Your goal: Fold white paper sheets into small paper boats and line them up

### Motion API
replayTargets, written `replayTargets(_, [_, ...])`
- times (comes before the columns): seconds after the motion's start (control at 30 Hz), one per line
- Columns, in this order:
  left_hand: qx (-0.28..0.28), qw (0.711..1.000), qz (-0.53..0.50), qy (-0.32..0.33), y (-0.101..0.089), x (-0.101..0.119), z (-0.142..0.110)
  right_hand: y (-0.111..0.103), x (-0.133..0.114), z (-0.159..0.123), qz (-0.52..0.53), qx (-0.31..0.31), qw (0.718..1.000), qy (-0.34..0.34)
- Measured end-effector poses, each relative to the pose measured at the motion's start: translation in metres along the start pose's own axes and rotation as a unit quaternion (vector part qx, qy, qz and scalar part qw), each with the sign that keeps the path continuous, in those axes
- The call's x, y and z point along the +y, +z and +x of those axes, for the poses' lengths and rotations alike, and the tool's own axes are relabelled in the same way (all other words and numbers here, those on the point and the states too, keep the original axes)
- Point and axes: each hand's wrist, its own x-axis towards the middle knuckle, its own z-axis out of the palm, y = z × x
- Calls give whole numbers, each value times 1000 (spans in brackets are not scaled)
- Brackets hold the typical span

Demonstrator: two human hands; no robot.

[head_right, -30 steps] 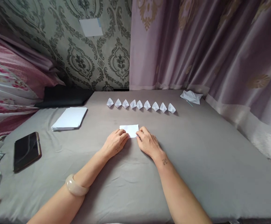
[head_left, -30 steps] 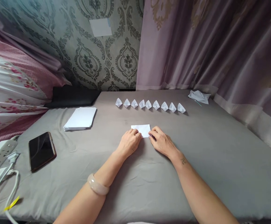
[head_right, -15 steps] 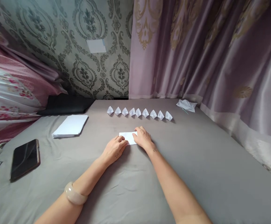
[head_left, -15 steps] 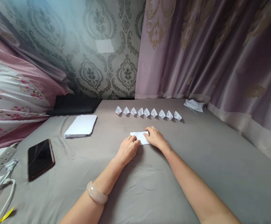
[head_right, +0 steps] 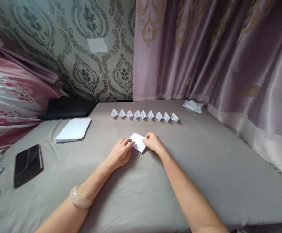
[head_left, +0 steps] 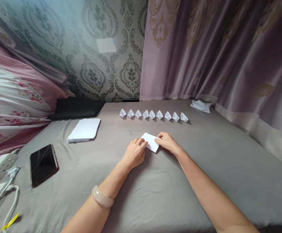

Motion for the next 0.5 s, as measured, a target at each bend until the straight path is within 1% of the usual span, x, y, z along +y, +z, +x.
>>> replayTargets(0.17, [0, 1000, -17, 24, 0, 2, 0, 7, 13, -23, 91, 18, 994, 50])
replayTargets(0.33, [-8, 999, -5, 43, -5, 6, -4, 17, 19, -38, 155, 8, 985, 74])
replayTargets(0.4, [-16, 999, -2, 38, -7, 6, -6, 21, 19, -41, 175, 6, 982, 73])
replayTargets(0.5, [-27, 999, -25, 11, -7, 5, -9, 24, 18, -43, 200, 8, 978, 61])
